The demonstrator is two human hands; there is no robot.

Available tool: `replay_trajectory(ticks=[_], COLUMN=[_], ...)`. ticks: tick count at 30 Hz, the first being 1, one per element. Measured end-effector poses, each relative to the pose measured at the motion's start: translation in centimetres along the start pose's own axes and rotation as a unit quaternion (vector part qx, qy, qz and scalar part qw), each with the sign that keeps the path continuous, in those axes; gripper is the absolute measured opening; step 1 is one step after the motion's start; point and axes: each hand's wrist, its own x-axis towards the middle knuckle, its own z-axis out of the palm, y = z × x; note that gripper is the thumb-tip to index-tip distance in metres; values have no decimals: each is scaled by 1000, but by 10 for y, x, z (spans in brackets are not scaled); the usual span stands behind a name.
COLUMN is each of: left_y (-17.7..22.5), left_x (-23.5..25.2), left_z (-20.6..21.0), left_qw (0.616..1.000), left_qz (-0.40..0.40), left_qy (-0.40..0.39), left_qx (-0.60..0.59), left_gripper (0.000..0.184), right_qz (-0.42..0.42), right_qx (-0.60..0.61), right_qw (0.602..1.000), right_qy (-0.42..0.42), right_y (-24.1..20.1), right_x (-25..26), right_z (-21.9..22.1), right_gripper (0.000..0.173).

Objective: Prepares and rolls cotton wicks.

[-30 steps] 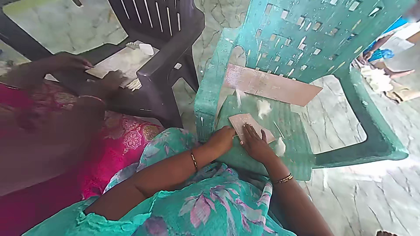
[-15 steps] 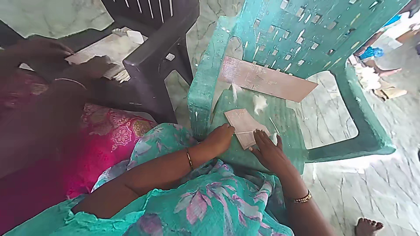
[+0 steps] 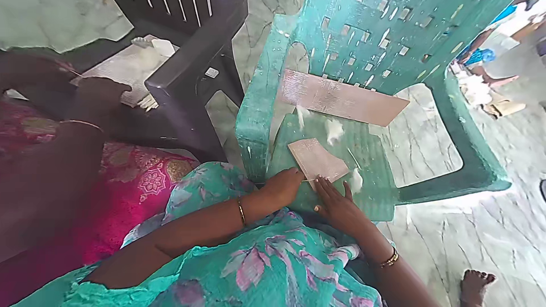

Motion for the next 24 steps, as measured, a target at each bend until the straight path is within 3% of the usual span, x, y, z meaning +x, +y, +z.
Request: replay_trajectory(ticks=[5, 8, 11, 14, 17, 24], left_y=[-6, -10, -12, -12, -14, -8], left_x=[0, 4, 9, 9, 8, 2], left_z=[0, -3, -4, -5, -3, 7], left_qw=[999, 997, 997, 997, 997, 999], left_qz=[-10, -18, -29, -33, -26, 11], left_qy=[45, 76, 76, 70, 66, 36], left_qx=[-11, -9, 3, 11, 13, 20], left_gripper=[28, 27, 27, 27, 26, 26], right_qz=[25, 52, 17, -17, -13, -7], right_qx=[18, -1, 17, 22, 19, 10], right_qw=[1000, 998, 995, 996, 999, 1000], right_qy=[-4, 36, 95, 89, 37, 3], right_y=[11, 13, 9, 6, 1, -9], right_x=[-15, 14, 52, 67, 53, -6], right_z=[-24, -31, -23, -10, -7, 0], right_gripper=[74, 74, 69, 71, 76, 73])
